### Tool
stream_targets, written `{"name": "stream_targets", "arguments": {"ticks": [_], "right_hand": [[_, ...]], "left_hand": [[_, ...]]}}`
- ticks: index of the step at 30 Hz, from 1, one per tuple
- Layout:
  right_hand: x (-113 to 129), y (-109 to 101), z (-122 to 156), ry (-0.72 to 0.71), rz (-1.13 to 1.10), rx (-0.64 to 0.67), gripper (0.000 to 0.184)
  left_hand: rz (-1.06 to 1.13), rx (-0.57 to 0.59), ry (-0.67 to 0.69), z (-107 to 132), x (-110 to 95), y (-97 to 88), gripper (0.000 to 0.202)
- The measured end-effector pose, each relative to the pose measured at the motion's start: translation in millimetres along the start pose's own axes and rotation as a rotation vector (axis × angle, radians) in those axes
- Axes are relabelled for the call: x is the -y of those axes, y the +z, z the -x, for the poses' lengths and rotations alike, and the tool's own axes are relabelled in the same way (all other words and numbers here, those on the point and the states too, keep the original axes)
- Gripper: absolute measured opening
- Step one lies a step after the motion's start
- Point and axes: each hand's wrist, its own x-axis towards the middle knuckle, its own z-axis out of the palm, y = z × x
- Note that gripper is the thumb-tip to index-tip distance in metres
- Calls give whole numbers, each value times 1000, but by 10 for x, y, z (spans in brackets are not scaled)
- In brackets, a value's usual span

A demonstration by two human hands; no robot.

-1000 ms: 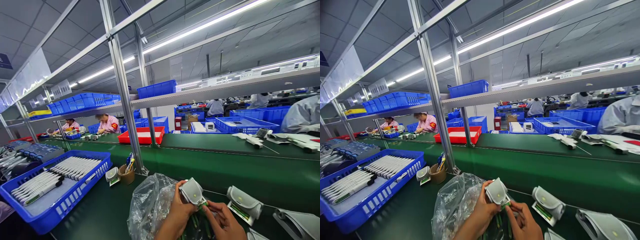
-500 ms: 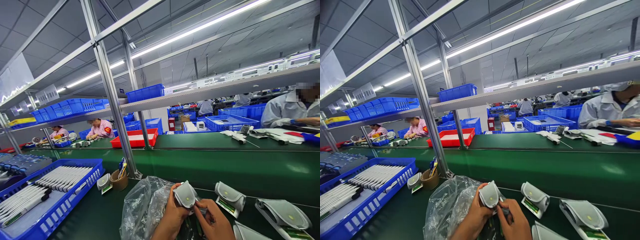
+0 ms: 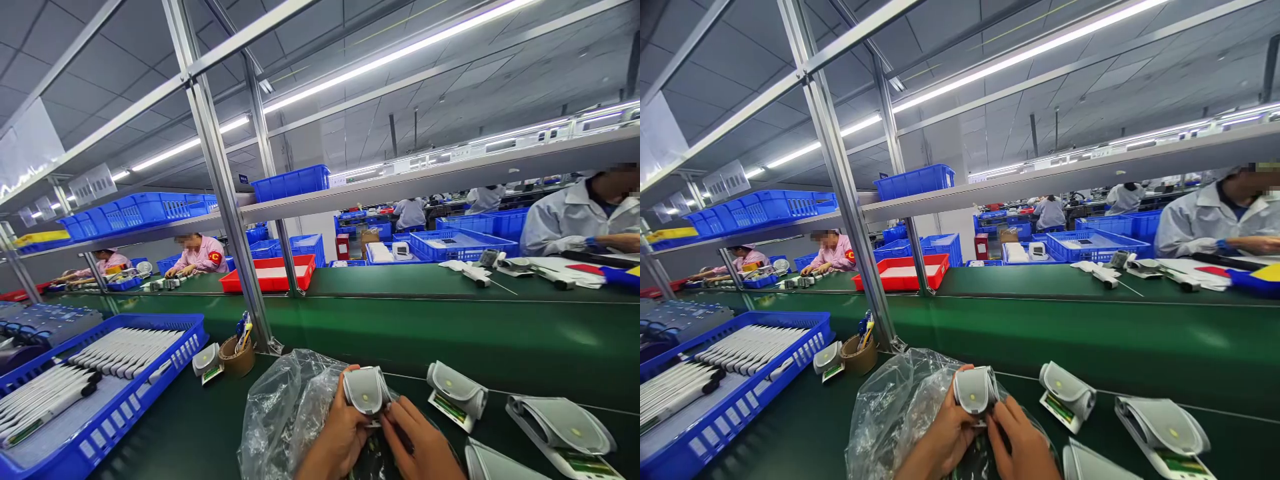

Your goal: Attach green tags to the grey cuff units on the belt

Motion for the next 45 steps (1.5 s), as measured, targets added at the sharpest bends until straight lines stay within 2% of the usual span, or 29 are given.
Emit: {"name": "stream_targets", "arguments": {"ticks": [4, 6, 10, 13, 16, 20, 24, 27, 29, 34, 37, 40, 45], "right_hand": [[-55, 53, 71, -21, 75, 147, 26], [-66, 64, 85, -5, 75, 179, 26], [-106, 48, 108, 44, -30, 90, 27], [-194, 82, 182, 97, -99, 39, 36], [-251, 163, 256, 182, -146, -15, 42], [-169, 171, 236, 292, -150, -127, 43], [-46, 60, 127, 413, -275, -138, 45], [-18, 8, 74, 546, -471, -122, 54], [-23, -16, 54, 587, -513, -99, 55], [-47, -82, 23, 547, -244, -183, 48], [-68, -76, 32, 569, -281, -243, 53], [-97, -26, 59, 575, -342, -248, 54], [-123, 23, 99, 486, -311, -266, 48]], "left_hand": [[-5, 23, 9, 16, -11, 13, 91], [-5, 29, 25, 3, 6, 10, 90], [17, -30, 52, -64, 80, -27, 94], [20, -72, 68, -106, 101, -42, 89], [8, -81, 72, -115, 52, -16, 80], [30, -118, 83, -91, -47, 42, 80], [41, -70, 47, -48, -90, 65, 82], [37, -30, 12, -10, -104, 82, 81], [38, -10, -2, 8, -113, 96, 83], [40, 46, -21, 35, -85, 105, 84], [43, 83, -36, 56, -40, 103, 83], [32, 118, -40, 73, -17, 118, 80], [17, 93, -37, 86, -10, 144, 87]]}}
